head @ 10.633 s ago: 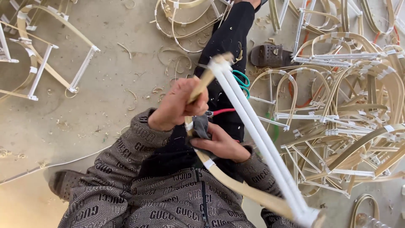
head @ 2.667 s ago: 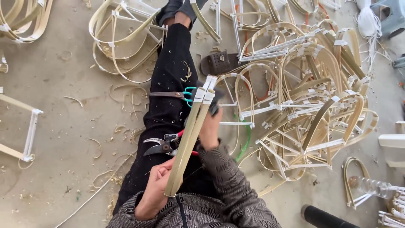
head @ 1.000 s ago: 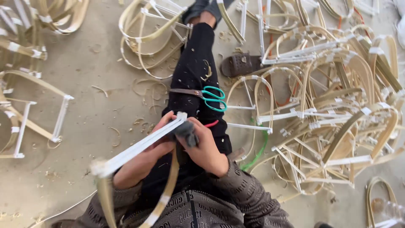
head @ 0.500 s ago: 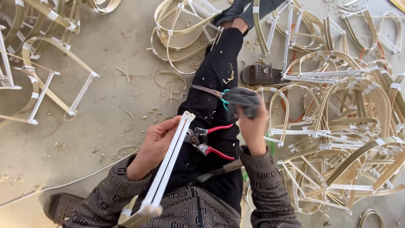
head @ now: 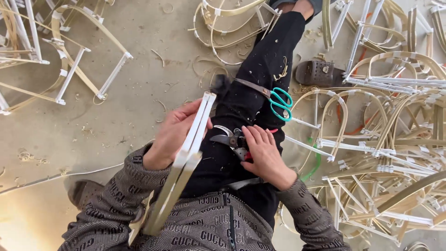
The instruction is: Assembling and finishing curved bamboo frame components for furniture manufacturing.
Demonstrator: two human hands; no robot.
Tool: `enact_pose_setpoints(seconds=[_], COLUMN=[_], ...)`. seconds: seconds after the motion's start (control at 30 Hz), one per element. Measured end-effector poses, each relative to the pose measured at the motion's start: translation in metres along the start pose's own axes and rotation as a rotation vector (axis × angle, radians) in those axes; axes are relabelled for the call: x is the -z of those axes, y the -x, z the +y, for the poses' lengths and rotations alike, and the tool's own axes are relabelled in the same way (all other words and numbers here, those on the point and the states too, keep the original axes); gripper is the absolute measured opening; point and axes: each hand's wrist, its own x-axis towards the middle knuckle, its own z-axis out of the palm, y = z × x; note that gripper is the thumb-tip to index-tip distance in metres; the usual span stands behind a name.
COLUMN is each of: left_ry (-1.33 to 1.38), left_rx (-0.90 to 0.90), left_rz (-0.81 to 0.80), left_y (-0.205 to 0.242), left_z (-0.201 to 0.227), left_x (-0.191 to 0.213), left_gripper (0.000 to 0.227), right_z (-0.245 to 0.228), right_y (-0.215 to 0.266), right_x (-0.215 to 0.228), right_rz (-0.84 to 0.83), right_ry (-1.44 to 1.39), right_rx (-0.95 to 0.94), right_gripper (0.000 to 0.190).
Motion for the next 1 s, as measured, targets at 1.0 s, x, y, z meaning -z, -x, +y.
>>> enact_pose_setpoints(seconds=[1.0], left_ry=[-0.509], left_rx=[0.035], left_rz=[-0.067], left_y=[0.001], left_z=[-0.02], left_x=[-0.063], left_gripper=[0.031], right_z=[-0.011], right_y=[0.062], right_x=[0.065], right_rz=[0.372], right_ry=[-0.453], right_rx=[-0.164], right_gripper=[0.063])
